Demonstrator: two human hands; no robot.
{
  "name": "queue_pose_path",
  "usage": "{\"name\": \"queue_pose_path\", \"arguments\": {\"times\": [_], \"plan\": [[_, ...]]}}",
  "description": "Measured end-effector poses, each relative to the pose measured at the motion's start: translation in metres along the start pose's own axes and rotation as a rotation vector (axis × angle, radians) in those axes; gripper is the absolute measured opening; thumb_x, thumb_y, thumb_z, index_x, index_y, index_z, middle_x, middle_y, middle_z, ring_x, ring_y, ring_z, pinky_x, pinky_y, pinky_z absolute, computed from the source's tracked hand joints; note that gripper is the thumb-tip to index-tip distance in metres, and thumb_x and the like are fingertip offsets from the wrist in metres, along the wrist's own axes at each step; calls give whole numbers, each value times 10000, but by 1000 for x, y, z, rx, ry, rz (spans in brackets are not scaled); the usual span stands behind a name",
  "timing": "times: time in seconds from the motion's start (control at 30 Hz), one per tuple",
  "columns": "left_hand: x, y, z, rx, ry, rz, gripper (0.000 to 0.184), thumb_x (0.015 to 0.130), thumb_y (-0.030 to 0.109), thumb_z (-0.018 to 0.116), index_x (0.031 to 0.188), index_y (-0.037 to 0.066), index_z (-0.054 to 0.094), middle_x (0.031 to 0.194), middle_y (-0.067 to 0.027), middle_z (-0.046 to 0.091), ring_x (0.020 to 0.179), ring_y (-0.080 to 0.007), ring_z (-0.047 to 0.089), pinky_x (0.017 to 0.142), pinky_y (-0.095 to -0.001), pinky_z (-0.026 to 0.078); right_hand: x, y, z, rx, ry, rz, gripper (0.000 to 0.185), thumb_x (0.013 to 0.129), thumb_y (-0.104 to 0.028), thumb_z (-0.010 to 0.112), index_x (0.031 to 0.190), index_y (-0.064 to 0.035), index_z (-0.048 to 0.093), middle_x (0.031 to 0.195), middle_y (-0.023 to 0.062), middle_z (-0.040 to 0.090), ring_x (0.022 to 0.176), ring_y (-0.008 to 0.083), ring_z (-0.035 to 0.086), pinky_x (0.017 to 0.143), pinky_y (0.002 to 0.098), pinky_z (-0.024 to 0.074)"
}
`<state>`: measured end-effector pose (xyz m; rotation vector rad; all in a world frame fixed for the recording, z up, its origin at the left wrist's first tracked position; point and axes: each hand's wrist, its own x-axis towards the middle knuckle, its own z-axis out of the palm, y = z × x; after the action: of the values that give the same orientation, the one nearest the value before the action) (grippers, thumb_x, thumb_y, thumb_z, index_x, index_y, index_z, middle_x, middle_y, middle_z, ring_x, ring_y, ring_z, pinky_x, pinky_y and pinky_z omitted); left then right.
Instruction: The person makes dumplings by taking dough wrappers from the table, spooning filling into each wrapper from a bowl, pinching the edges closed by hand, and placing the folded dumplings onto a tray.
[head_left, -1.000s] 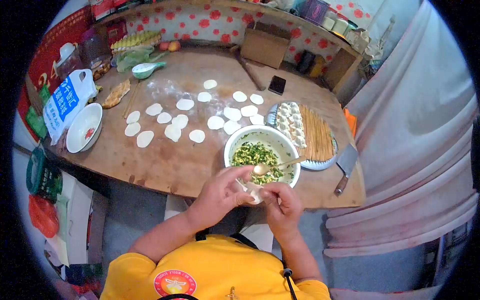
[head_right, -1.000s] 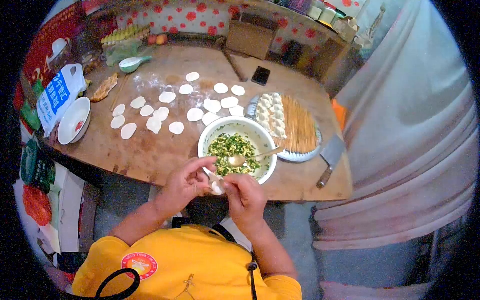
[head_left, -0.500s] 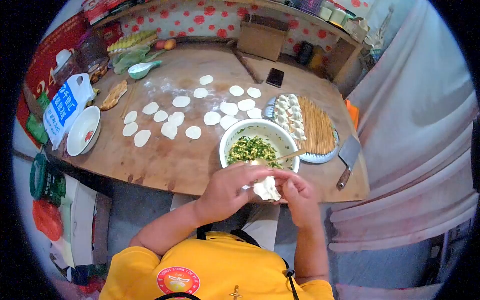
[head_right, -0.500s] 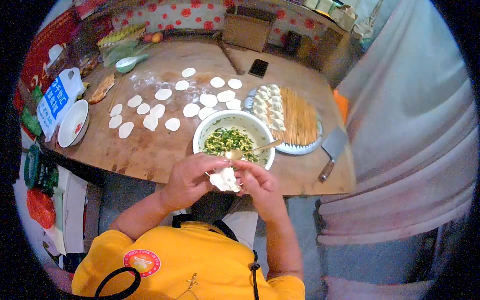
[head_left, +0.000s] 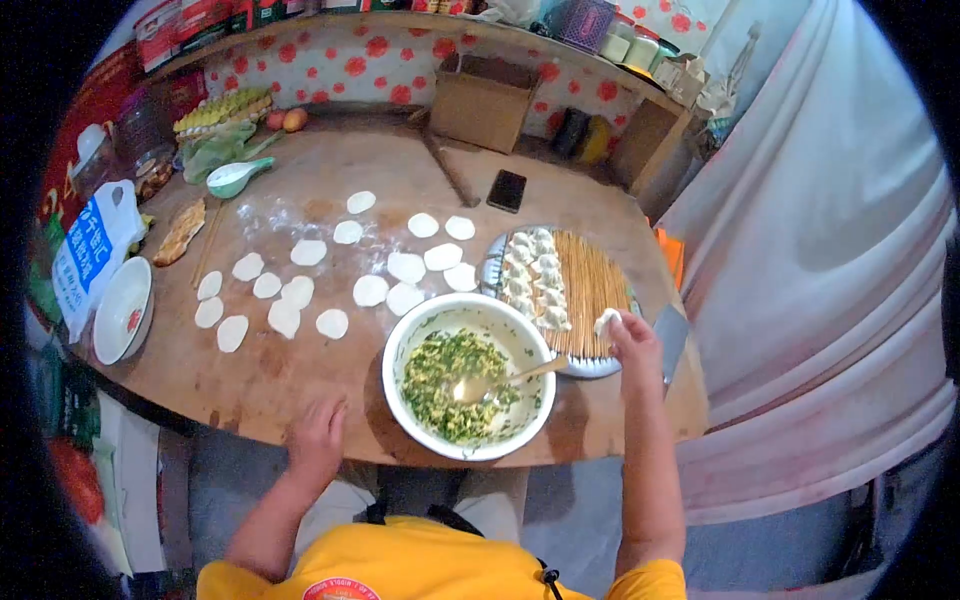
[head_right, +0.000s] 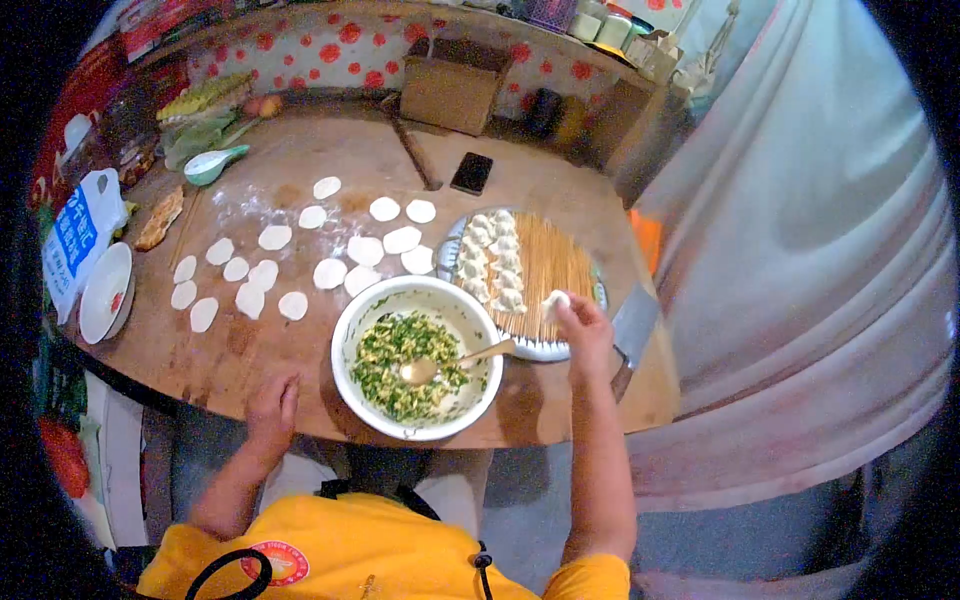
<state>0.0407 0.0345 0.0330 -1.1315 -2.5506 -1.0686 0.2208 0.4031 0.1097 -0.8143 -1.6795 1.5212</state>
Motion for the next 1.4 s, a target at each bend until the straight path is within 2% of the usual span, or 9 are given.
{"name": "queue_pose_path", "arguments": {"times": [0.07,0.13,0.27,0.6,0.83,0.9,1.1,1.33,1.4], "plan": [[-16,-18,10,35,-57,-100,165,791,75,556,944,17,577,851,-160,594,762,-339,568,675,-400,458,53,20,-7,-86,165,73,208,817,-190,629,972,-51,631,786,-20,598,650,39,499,555,193,378],[-22,-28,20,213,57,150,134,773,71,564,900,36,584,818,-147,592,718,-335,560,629,-396,453,106,47,-11,-107,151,27,196,810,-190,639,946,-50,642,770,-17,600,656,46,504,568,198,386],[-11,-14,20,237,102,171,111,748,70,581,855,43,586,787,-138,583,698,-322,557,599,-403,445,205,97,7,-141,149,-79,219,762,-199,695,879,-17,668,767,27,638,691,99,557,637,248,444],[-23,-31,24,288,-31,192,150,680,92,624,816,46,581,672,-117,507,601,-303,512,523,-393,409,277,125,52,-804,315,-119,298,681,-265,710,928,-99,689,823,121,668,717,242,640,685,341,482],[-23,-28,23,250,-20,202,143,673,99,628,793,45,572,674,-112,512,614,-294,523,531,-393,413,272,115,35,-860,284,-257,399,734,-248,700,1051,-16,627,906,136,658,818,188,615,735,304,466],[-24,-27,22,272,-24,181,139,676,106,626,791,50,573,675,-103,515,615,-288,526,538,-388,415,274,107,21,-416,165,-280,374,781,-192,659,1082,21,595,949,106,639,873,155,585,795,278,441],[-28,-32,27,320,-5,209,118,705,145,607,802,81,589,708,-74,543,640,-246,542,574,-356,425,151,18,21,-317,-96,-283,265,844,-140,593,1068,1,592,1005,38,611,898,118,553,818,237,419],[-21,-24,18,209,96,245,125,746,180,604,826,84,600,797,-72,580,695,-234,570,605,-339,462,6,19,4,-213,-165,-106,279,885,-202,551,1076,-2,586,925,41,613,817,98,549,712,227,432],[-23,-24,17,172,45,211,125,767,182,594,843,83,594,819,-85,592,708,-236,576,608,-329,465,-23,16,10,-324,-224,-26,272,880,-124,554,1110,21,551,1049,98,604,937,162,566,831,280,446]]}}
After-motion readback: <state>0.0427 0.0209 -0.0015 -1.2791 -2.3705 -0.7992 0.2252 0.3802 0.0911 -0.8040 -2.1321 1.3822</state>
